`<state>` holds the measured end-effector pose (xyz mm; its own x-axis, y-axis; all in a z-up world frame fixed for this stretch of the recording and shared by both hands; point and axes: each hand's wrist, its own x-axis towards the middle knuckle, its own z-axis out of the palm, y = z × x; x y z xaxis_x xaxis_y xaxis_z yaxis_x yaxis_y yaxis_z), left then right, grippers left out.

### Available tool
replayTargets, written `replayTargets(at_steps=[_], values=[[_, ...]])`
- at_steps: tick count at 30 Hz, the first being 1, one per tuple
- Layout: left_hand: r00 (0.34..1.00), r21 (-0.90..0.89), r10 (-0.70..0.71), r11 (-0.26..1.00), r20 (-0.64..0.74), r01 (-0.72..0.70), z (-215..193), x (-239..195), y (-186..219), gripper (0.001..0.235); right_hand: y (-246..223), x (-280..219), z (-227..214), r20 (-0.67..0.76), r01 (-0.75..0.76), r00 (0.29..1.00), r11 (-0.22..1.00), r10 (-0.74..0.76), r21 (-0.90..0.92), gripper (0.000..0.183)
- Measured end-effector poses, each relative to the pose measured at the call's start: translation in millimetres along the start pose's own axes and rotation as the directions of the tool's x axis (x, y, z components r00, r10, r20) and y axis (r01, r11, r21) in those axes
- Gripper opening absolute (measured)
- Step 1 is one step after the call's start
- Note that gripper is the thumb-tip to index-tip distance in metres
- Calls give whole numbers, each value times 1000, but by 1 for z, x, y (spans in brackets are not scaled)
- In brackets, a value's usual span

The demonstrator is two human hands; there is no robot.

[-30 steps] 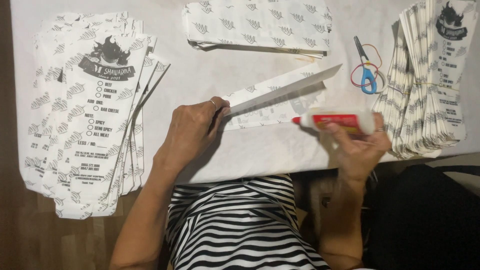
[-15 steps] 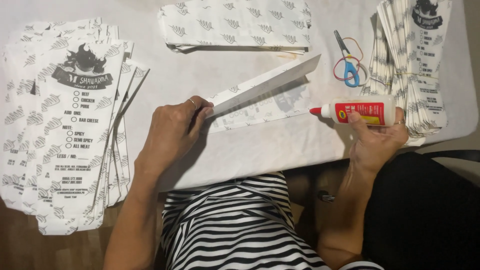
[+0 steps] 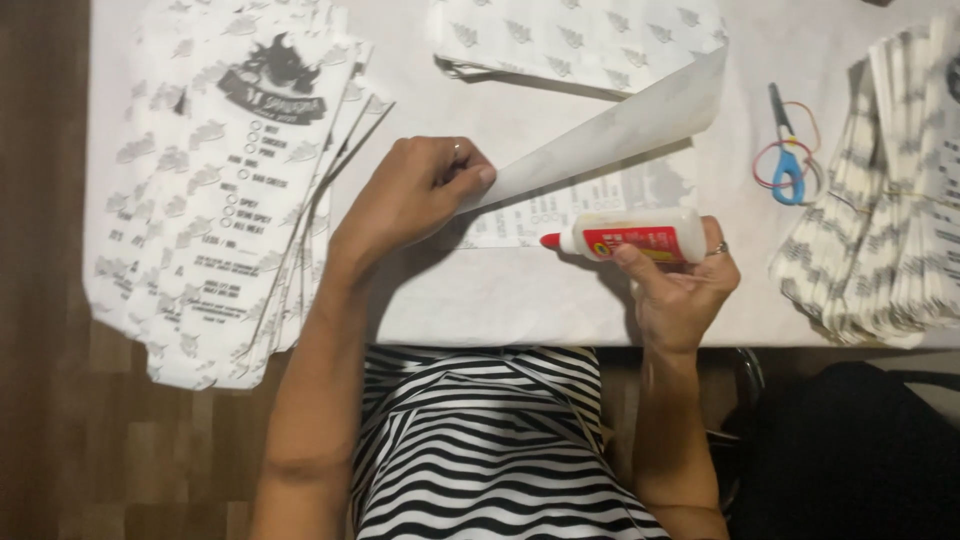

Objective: Applying glue to the edges of printed paper sheets and pressing them together to assemble bags.

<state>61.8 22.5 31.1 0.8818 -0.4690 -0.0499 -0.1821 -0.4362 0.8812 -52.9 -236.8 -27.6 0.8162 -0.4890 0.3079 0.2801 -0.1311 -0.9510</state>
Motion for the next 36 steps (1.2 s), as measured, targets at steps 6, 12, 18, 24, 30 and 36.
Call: replayTargets(at_steps=[6,12,18,24,30,36], values=[[1000,-115,-24,993,-17,22,4,5,-14,18,-21,-18,56,140,-29,990,999,32,-19,44],[999,-88,16,996,-35,-19,8,7,-20,19,-15,-27,78,194,-16,981,999,21,-30,49],[998,190,48,980,38,-54,20,-15,5,19,-3,34,-51,-31,48,998,998,-47,50,58],[932,537,361,777,45,-327,51,-46,-1,38,-16,46,-127,-234,-263,957,852,171,-453,41],[907,634,412,679,88,-370,70,-52,-13,50,-29,34,-85,212,287,881,120,-424,-951,35],[892,652,448,658,62,-376,79,-53,-21,58,-1,-12,-28,775,751,623,352,-100,-558,72]])
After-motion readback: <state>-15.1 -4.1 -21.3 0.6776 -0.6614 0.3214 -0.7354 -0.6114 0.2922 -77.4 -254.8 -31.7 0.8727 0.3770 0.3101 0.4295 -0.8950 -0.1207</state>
